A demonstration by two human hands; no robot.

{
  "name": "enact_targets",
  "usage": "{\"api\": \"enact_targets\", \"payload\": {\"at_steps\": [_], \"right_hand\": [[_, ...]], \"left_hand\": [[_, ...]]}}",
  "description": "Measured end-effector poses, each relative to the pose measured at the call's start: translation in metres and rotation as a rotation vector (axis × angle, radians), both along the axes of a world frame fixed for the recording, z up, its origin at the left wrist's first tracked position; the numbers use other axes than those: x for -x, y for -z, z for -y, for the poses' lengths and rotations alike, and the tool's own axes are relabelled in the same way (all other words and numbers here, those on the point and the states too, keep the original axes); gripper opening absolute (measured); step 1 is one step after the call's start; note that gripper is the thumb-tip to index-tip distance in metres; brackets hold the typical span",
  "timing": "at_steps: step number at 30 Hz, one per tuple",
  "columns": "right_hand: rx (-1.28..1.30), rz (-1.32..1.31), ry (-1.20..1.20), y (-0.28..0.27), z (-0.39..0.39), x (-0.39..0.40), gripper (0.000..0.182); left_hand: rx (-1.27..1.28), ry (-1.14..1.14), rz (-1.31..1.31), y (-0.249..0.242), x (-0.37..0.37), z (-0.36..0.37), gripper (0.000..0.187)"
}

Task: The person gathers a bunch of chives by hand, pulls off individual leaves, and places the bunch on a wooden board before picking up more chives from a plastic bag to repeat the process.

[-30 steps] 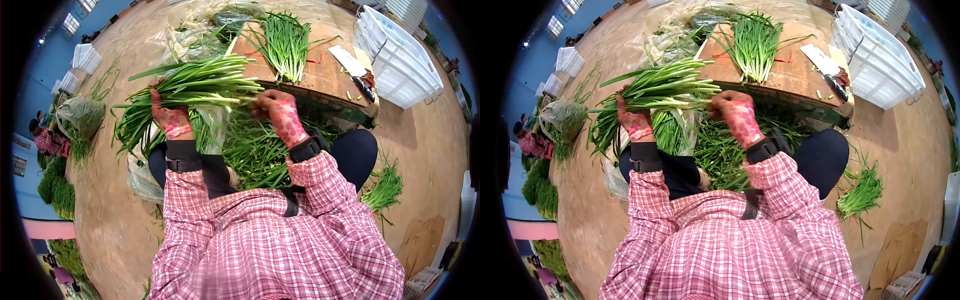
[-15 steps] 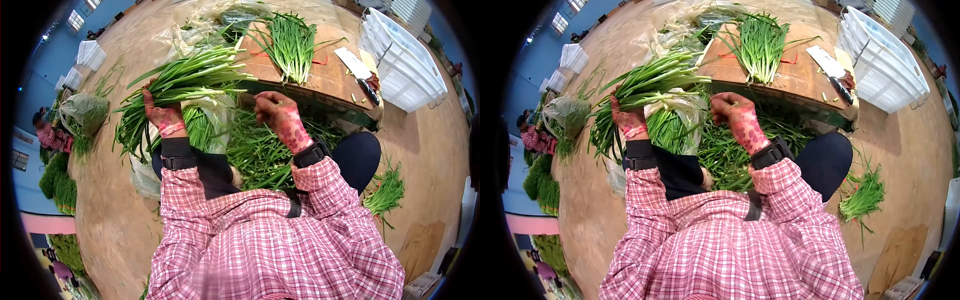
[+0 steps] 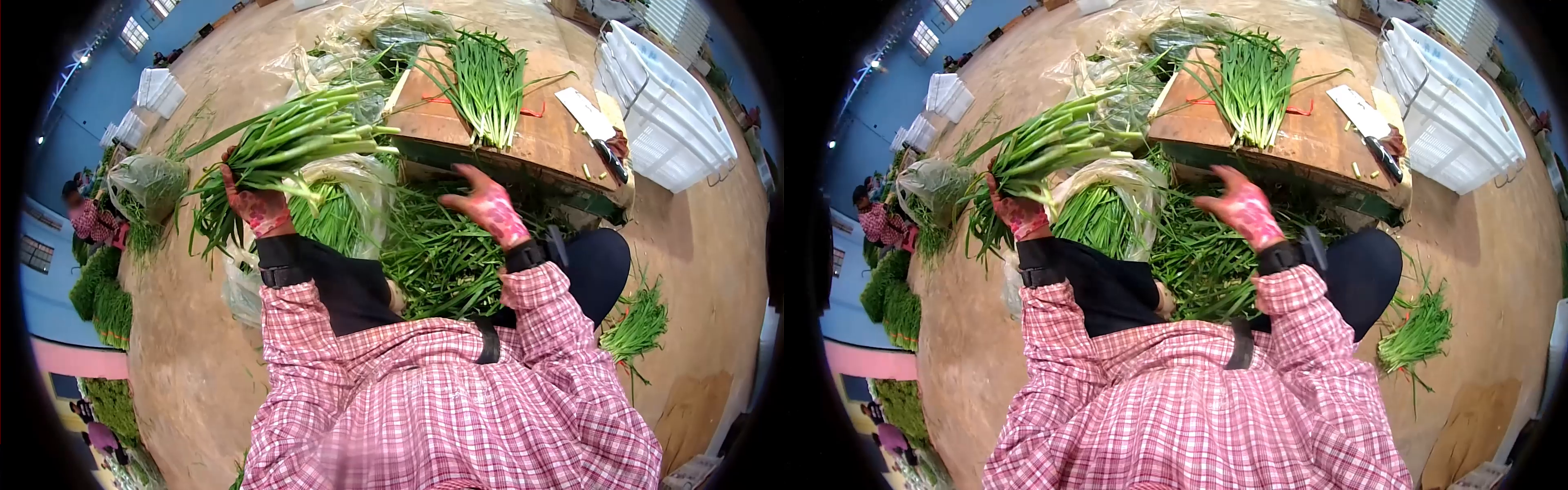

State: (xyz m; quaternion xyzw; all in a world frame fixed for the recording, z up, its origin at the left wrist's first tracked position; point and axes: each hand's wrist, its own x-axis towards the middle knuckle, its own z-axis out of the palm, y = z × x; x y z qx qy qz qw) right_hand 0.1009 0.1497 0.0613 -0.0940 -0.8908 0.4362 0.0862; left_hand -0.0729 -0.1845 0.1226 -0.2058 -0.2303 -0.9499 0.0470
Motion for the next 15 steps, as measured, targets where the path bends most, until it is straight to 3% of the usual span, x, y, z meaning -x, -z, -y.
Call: {"api": "enact_targets", "payload": {"at_steps": [1,2,4,6,8,10,12,14,15], "right_hand": [[0.058,-0.185,-0.051,-0.012,0.019,0.012,0.079],[0.238,-0.186,-0.108,-0.038,0.035,0.018,0.069],[0.548,-0.34,-0.218,-0.059,0.06,0.034,0.05],[0.814,-0.215,-0.326,-0.056,0.059,0.032,0.033],[0.528,-0.057,-0.262,-0.048,0.034,0.017,0.026],[-0.121,0.245,-0.11,-0.042,-0.002,0.009,0.026],[0.147,-0.094,-0.107,-0.032,-0.01,0.005,0.033],[0.459,-0.116,-0.19,-0.079,0.022,0.005,0.037],[0.344,-0.109,-0.228,-0.085,0.034,0.011,0.039]], "left_hand": [[-0.023,0.067,-0.023,0.0,-0.006,-0.007,0.025],[-0.046,0.132,-0.047,0.0,-0.009,-0.014,0.025],[-0.018,0.059,0.018,-0.003,-0.02,-0.027,0.026],[0.0,0.068,-0.016,0.0,-0.022,-0.031,0.027],[-0.158,0.244,-0.022,-0.003,-0.025,-0.025,0.025],[-0.008,0.014,-0.007,-0.006,-0.032,-0.023,0.025],[-0.174,0.156,-0.067,-0.006,-0.03,-0.023,0.026],[0.086,-0.001,-0.162,-0.007,-0.033,-0.032,0.028],[0.065,0.04,-0.167,-0.009,-0.036,-0.038,0.026]]}}
